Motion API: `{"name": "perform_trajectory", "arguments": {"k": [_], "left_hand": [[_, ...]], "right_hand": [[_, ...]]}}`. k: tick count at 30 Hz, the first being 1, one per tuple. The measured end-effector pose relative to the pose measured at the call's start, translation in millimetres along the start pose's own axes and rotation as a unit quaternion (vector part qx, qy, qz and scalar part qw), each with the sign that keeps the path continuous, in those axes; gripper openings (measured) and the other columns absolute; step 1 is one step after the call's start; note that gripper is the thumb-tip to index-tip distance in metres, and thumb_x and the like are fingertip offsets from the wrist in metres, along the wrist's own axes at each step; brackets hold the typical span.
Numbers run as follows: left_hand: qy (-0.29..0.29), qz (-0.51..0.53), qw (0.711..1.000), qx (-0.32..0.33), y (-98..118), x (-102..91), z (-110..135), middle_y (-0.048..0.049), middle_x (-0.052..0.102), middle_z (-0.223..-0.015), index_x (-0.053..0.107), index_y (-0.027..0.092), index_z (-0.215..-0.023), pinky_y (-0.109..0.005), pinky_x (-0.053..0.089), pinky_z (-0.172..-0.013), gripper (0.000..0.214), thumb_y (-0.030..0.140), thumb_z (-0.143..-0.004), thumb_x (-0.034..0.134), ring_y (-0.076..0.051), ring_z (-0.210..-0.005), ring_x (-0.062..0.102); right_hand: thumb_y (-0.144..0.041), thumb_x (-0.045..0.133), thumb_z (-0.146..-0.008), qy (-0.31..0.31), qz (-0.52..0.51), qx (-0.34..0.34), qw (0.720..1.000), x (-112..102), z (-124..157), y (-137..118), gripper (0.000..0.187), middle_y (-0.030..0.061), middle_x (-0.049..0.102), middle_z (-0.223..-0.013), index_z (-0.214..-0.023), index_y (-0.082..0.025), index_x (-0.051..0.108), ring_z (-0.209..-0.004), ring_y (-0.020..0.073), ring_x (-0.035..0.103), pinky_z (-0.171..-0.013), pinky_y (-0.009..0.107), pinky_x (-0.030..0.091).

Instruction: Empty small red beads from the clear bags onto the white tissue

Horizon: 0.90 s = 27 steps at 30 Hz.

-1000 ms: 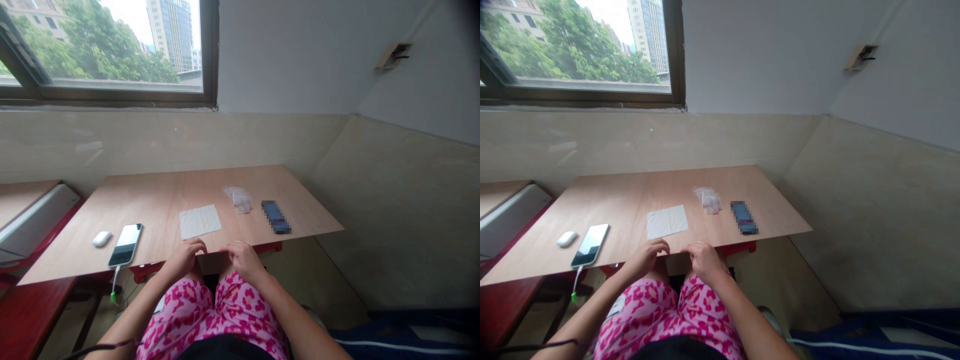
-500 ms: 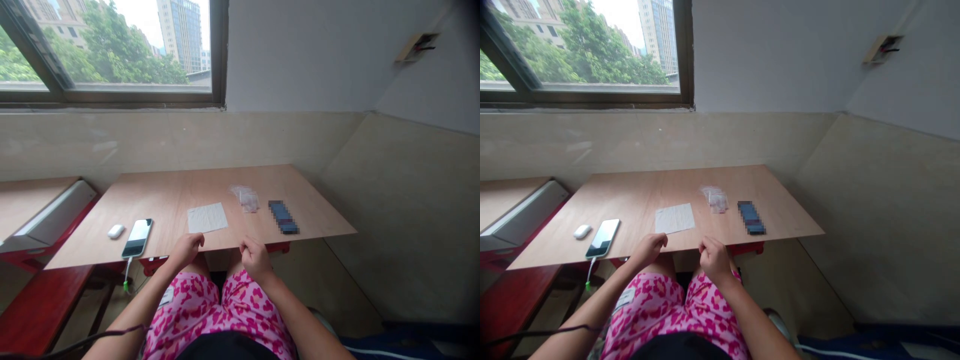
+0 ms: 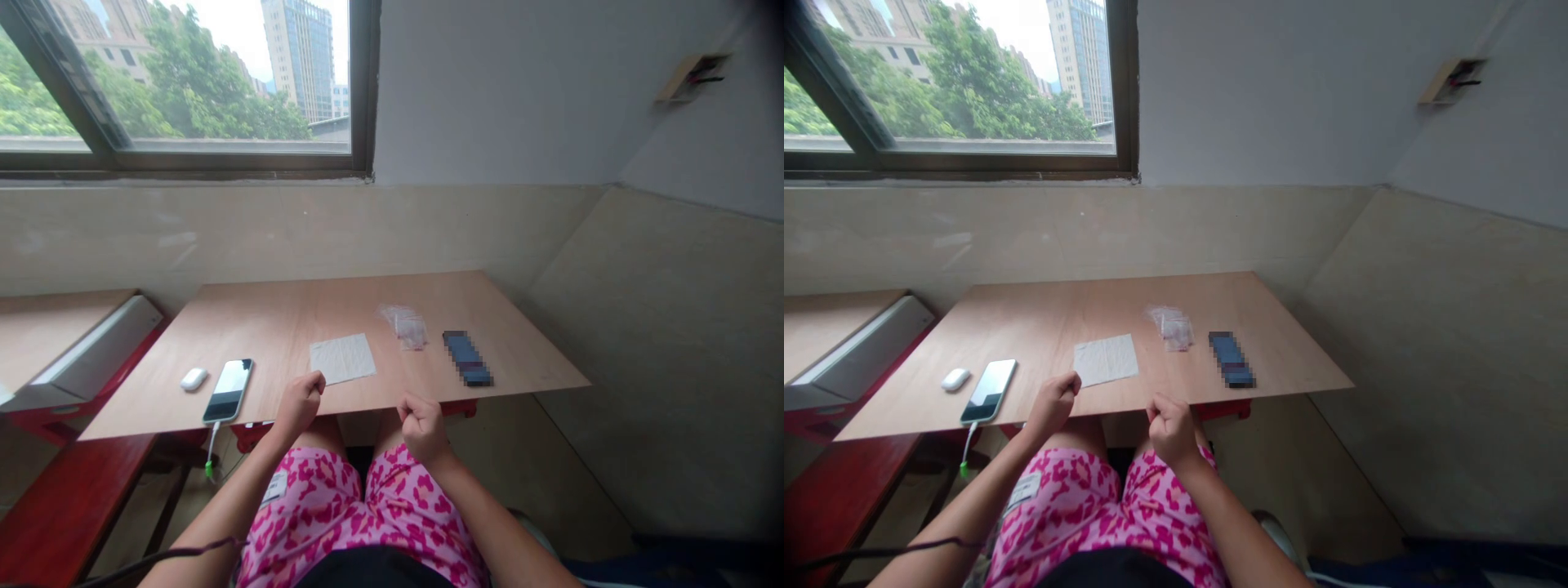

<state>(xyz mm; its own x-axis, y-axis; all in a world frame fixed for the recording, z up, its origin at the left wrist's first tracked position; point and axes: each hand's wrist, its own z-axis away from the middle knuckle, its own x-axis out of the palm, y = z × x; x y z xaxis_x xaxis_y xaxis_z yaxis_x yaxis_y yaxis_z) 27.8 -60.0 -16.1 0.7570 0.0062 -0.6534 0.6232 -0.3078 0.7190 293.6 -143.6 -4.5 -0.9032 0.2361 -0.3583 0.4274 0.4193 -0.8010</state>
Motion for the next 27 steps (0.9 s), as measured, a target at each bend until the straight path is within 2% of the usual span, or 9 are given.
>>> {"name": "perform_trajectory", "arguments": {"k": [7, 13, 17, 19, 21, 22, 25, 27], "left_hand": [[0.054, 0.052, 0.997, -0.026, 7.5, -7.2, 1.8, 0.0031, 0.043, -0.058, 0.042, 0.021, -0.063, -0.026, 0.03, -0.058, 0.01, 0.016, -0.071, 0.04, -0.015, -0.058, 0.042], [0.054, 0.081, 0.995, -0.026, 24.0, -8.7, 6.3, 0.0036, 0.038, -0.055, 0.041, 0.022, -0.061, -0.027, 0.028, -0.056, 0.01, 0.017, -0.069, 0.04, -0.015, -0.056, 0.039], [0.025, 0.112, 0.993, -0.013, 38.5, 0.0, 15.9, 0.0027, 0.038, -0.055, 0.039, 0.022, -0.06, -0.027, 0.03, -0.056, 0.01, 0.016, -0.068, 0.038, -0.015, -0.055, 0.039], [-0.032, 0.135, 0.99, 0.009, 51.2, 6.1, 24.3, 0.0014, 0.042, -0.055, 0.039, 0.022, -0.059, -0.027, 0.032, -0.057, 0.011, 0.016, -0.068, 0.038, -0.015, -0.056, 0.042], [-0.122, 0.156, 0.979, 0.047, 70.0, 12.0, 36.3, 0.0001, 0.048, -0.056, 0.044, 0.021, -0.06, -0.028, 0.036, -0.058, 0.013, 0.016, -0.071, 0.039, -0.016, -0.057, 0.046], [-0.162, 0.167, 0.97, 0.067, 81.2, 14.6, 43.7, -0.0003, 0.052, -0.059, 0.049, 0.02, -0.065, -0.028, 0.039, -0.06, 0.014, 0.016, -0.074, 0.04, -0.016, -0.058, 0.048], [-0.221, 0.16, 0.952, 0.136, 114.8, 19.3, 68.3, -0.0038, 0.065, -0.073, 0.064, 0.019, -0.09, -0.031, 0.046, -0.068, 0.016, 0.022, -0.088, 0.049, -0.019, -0.067, 0.057], [-0.239, 0.133, 0.945, 0.179, 130.3, 19.6, 82.2, -0.0049, 0.069, -0.076, 0.068, 0.02, -0.101, -0.034, 0.051, -0.077, 0.018, 0.028, -0.086, 0.061, -0.022, -0.075, 0.063]], "right_hand": [[-0.008, 0.038, -0.063, -0.018, 0.013, -0.012, 1.0, 3.7, -0.3, -2.2, 0.015, -0.0028, 0.042, -0.054, -0.061, -0.022, 0.042, -0.05, 0.0135, 0.043, -0.053, 0.025, 0.03], [-0.007, 0.04, -0.066, -0.046, 0.022, -0.02, 0.999, 10.4, 6.2, 1.3, 0.017, -0.0016, 0.049, -0.058, -0.063, -0.021, 0.048, -0.054, 0.0141, 0.048, -0.056, 0.026, 0.032], [-0.008, 0.044, -0.073, -0.055, -0.033, 0.049, 0.997, 17.7, 6.8, -2.5, 0.018, -0.0004, 0.056, -0.061, -0.069, -0.02, 0.058, -0.058, 0.0153, 0.053, -0.059, 0.026, 0.039], [-0.014, 0.05, -0.079, -0.061, -0.107, 0.125, 0.985, 23.8, 5.6, -6.6, 0.014, 0.0012, 0.062, -0.07, -0.079, -0.019, 0.063, -0.065, 0.0168, 0.058, -0.062, 0.026, 0.044], [-0.025, 0.059, -0.083, -0.076, -0.214, 0.213, 0.95, 30.6, 4.4, -12.8, 0.012, 0.0033, 0.068, -0.079, -0.091, -0.019, 0.065, -0.07, 0.0184, 0.062, -0.064, 0.027, 0.048], [-0.032, 0.063, -0.083, -0.087, -0.273, 0.256, 0.923, 33.7, 4.1, -16.8, 0.017, 0.0043, 0.069, -0.083, -0.094, -0.019, 0.066, -0.072, 0.019, 0.064, -0.065, 0.028, 0.05], [-0.053, 0.059, -0.087, -0.166, -0.429, 0.366, 0.809, 39.3, 5.8, -33.3, 0.038, 0.0066, 0.07, -0.083, -0.097, -0.018, 0.068, -0.074, 0.0213, 0.067, -0.072, 0.033, 0.053], [-0.062, 0.053, -0.09, -0.235, -0.478, 0.401, 0.745, 39.4, 8.3, -46.6, 0.048, 0.0071, 0.07, -0.077, -0.094, -0.017, 0.069, -0.076, 0.0235, 0.069, -0.077, 0.036, 0.053]]}}
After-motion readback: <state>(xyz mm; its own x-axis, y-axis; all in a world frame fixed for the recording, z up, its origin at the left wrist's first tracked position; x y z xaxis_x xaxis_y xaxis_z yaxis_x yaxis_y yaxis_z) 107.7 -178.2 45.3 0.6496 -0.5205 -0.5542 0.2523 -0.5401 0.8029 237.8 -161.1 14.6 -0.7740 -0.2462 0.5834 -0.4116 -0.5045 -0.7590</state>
